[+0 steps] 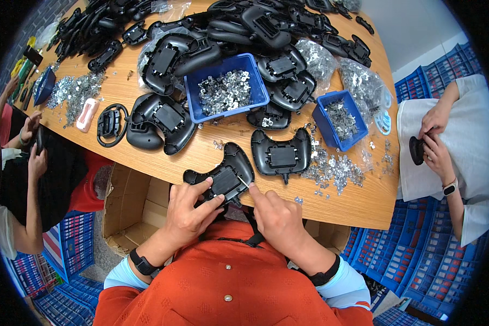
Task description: Assemble plastic components of a game controller using a small screwdriver tool.
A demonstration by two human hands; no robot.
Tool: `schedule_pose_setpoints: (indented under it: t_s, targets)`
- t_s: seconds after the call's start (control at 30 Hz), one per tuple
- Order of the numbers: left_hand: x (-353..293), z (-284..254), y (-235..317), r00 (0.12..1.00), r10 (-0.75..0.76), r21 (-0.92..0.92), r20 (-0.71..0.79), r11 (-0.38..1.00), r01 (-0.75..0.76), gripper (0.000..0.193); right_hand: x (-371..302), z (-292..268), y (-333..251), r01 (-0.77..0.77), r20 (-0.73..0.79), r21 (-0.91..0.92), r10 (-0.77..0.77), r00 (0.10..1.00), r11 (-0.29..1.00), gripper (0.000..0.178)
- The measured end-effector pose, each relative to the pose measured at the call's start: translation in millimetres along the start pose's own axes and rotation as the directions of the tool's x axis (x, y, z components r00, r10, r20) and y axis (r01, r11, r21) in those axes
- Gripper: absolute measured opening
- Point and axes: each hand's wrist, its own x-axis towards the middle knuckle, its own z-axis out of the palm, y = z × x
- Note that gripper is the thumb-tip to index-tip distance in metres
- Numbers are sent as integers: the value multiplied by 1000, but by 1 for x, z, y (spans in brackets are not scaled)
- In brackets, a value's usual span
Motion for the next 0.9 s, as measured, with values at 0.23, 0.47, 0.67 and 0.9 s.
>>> schedule_pose_setpoints:
  t_s: [0.23, 0.47, 0.67, 0.9]
  targets:
    - [0, 0, 1, 1000, -1, 11, -4, 1000, 1, 44, 0, -1, -2, 41, -5, -57, -41, 999, 998, 50]
    - [-2, 3, -2, 999, -13, -41, -45, 999, 11, 49, 6, -14, -13, 115, -2, 77, -115, 993, 990, 44]
    - [-5, 9, -6, 986, -53, -185, -156, 983, 24, 81, 13, -7, -19, 212, 46, 90, -216, 975, 973, 42]
    - [-5, 11, -6, 985, -59, -205, -162, 978, 24, 87, 17, -2, -24, 229, 85, -3, -228, 970, 973, 38]
